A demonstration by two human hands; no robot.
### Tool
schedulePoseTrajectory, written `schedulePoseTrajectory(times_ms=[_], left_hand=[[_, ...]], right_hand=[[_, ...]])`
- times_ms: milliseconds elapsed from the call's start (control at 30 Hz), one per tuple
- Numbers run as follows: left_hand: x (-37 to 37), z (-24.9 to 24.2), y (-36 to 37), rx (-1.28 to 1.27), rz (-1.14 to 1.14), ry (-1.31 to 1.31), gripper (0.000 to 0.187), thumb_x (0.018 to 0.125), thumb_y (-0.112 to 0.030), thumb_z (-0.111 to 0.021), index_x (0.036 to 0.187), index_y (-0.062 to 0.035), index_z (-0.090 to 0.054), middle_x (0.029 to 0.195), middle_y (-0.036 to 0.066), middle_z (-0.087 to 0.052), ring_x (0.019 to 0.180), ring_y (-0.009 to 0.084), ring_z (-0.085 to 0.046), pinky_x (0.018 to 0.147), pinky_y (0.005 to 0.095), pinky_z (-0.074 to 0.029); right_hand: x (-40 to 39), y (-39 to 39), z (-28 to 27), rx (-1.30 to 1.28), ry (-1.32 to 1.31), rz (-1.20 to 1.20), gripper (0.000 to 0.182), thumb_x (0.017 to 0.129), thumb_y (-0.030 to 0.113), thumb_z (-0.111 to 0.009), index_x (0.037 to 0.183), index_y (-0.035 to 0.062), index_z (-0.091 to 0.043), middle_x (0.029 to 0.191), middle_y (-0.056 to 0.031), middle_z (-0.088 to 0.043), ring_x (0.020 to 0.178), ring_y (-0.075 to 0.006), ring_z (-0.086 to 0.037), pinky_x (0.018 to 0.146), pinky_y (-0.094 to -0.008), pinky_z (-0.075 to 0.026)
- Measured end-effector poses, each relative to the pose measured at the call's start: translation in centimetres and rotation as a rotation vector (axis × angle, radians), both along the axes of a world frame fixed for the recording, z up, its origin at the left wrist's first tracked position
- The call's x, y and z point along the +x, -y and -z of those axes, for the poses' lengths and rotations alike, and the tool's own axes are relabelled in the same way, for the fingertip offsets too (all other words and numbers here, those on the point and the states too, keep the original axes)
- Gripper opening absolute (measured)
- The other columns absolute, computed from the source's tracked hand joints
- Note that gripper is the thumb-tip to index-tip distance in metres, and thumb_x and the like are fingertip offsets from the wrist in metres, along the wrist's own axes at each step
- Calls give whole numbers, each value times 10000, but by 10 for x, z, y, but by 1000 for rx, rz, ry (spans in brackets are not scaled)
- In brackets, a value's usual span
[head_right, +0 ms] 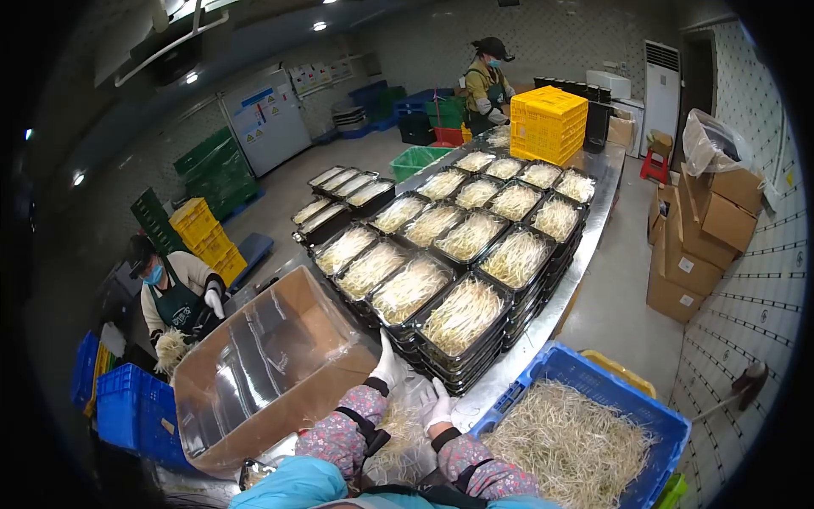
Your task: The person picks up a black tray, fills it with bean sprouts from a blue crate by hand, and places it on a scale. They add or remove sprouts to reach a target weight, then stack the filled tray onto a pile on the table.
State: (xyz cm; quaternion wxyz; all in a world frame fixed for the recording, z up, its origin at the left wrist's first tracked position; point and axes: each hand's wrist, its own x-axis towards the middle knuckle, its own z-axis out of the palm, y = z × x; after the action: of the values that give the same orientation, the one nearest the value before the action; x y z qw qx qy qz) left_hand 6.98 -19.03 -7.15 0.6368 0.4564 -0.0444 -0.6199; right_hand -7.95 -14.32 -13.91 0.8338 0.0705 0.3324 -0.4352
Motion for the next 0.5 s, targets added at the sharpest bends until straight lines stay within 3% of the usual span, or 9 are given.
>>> schedulePoseTrajectory(times_ms=[67, 133, 200, 333, 367, 500], left_hand=[[2, 8, 5, -131, -21, 15, 975, 753, -912, -383, 1259, -107, -600, 1279, 120, -631, 1191, 364, -557, 1028, 557, -404], [7, -2, -1, -71, 135, -107, 951, 782, -886, -382, 1279, -102, -587, 1323, 133, -603, 1230, 392, -525, 1062, 613, -358], [6, -2, 6, -97, 78, -145, 856, 834, -843, -356, 1216, -125, -622, 1156, 89, -678, 1108, 304, -605, 996, 519, -452], [15, 16, 14, -92, 120, -115, 851, 819, -841, -392, 1224, -126, -612, 1189, 76, -664, 1108, 293, -601, 1011, 514, -444], [14, 17, 16, -112, 164, -7, 1038, 776, -899, -341, 1454, -119, -432, 1458, 163, -482, 1323, 388, -444, 1092, 626, -307], [17, 21, 23, -29, 282, 4, 1079, 725, -949, -283, 1449, -166, -445, 1450, 156, -495, 1316, 428, -435, 1063, 685, -261]], right_hand=[[2, 2, 7, -139, 134, 103, 445, 904, 140, -640, 1320, 72, -496, 1475, -174, -384, 1395, -353, -343, 1150, -463, -328], [8, 7, 18, -33, 135, 179, 411, 906, 101, -624, 1293, 50, -495, 1465, -218, -379, 1404, -365, -326, 1145, -489, -338], [13, 8, 20, -73, 105, 208, 424, 906, 83, -613, 1305, 29, -480, 1469, -230, -368, 1410, -367, -317, 1143, -488, -344], [15, 15, 13, -32, 190, 240, 353, 913, 50, -569, 1254, -22, -518, 1403, -214, -464, 1379, -370, -370, 1144, -467, -357], [17, 18, 18, 23, 169, 281, 332, 907, 40, -552, 1230, -32, -538, 1347, -211, -522, 1333, -369, -431, 1128, -467, -384], [16, 30, 26, 34, 224, 343, 337, 891, 28, -535, 1223, -31, -538, 1320, -223, -537, 1264, -384, -491, 1094, -463, -429]])
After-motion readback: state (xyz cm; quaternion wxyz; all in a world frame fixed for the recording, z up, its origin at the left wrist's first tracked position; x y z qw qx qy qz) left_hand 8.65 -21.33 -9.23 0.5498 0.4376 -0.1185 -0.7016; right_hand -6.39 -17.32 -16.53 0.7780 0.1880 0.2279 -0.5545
